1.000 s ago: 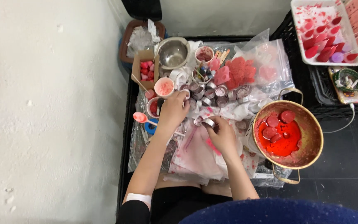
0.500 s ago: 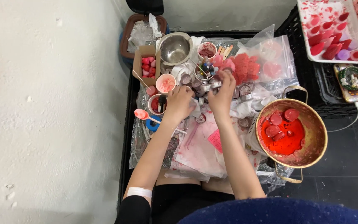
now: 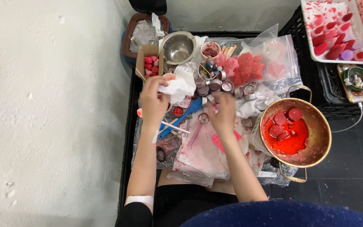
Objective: Cleaning and wiping the inside of small candle jars or molds at a workstation.
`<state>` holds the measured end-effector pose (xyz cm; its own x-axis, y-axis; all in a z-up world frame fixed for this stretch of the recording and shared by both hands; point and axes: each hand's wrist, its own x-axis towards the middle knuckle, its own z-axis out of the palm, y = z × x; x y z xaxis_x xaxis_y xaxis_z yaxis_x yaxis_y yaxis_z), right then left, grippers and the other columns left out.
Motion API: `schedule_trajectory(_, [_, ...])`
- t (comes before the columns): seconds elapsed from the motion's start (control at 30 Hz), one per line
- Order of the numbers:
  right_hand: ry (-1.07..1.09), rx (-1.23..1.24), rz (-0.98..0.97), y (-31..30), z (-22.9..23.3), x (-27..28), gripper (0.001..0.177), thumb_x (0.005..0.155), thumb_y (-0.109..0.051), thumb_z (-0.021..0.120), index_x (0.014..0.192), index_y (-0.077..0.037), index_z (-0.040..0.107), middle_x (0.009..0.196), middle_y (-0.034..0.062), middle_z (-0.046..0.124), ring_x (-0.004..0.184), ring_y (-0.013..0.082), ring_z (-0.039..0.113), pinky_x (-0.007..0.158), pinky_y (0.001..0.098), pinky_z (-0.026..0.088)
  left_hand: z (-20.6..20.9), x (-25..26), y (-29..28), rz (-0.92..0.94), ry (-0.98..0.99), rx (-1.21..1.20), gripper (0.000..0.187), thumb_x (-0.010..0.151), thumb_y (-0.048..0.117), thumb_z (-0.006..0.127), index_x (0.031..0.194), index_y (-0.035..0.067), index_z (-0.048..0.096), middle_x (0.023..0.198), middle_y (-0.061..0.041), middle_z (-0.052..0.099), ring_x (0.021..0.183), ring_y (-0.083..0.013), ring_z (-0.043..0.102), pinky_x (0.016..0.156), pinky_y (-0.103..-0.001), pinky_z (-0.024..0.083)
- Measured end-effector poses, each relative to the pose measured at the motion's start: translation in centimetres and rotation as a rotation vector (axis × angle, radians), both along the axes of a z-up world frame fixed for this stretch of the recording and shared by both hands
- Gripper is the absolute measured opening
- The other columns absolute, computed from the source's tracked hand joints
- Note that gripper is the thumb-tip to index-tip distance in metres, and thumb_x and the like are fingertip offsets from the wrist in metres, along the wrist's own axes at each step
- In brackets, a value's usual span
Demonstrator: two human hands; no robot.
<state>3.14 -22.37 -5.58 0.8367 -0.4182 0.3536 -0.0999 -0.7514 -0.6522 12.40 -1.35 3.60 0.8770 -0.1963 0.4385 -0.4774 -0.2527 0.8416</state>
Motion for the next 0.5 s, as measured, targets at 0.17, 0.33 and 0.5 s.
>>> schedule_trajectory(0.17, [0.227,-0.039,0.237,1.9,0.9,-2.7,0.039,0.073,-0.021,0.081,0.110,-0.013,0.070,0.112,0.0095,0.067,0.105,0.0336,0.064,0.085,0.0442,0.052,-0.1,-0.7,2.0,0.098,-0.206,0.089,0.032,0.076,-0.018,0.060,0.102,0.001,0.060,0.111,-0.011,0.066,0.102,-0.0283,0.068,0.086,-0.037,0.054])
schedule_trajectory(0.33, [0.264,0.127,0.259,1.3,2.6,-2.2,0.030,0.086,-0.019,0.074,0.115,-0.014,0.068,0.110,0.0058,0.068,0.089,0.0220,0.072,0.076,0.0374,0.057,-0.5,-2.3,3.7,0.154,-0.138,0.066,0.027,0.078,-0.019,0.055,0.095,0.000,0.062,0.110,-0.009,0.070,0.098,-0.0227,0.071,0.080,-0.033,0.056])
schedule_trajectory(0.5, [0.014,0.090,-0.009,-1.3,3.9,1.9,0.027,0.102,-0.014,0.070,0.129,-0.015,0.064,0.117,0.0086,0.068,0.096,0.0219,0.071,0.085,0.0359,0.058,-2.3,-4.0,5.7,0.177,-0.045,-0.093,0.024,0.077,-0.018,0.052,0.090,-0.001,0.062,0.106,-0.008,0.071,0.090,-0.0159,0.068,0.075,-0.028,0.053])
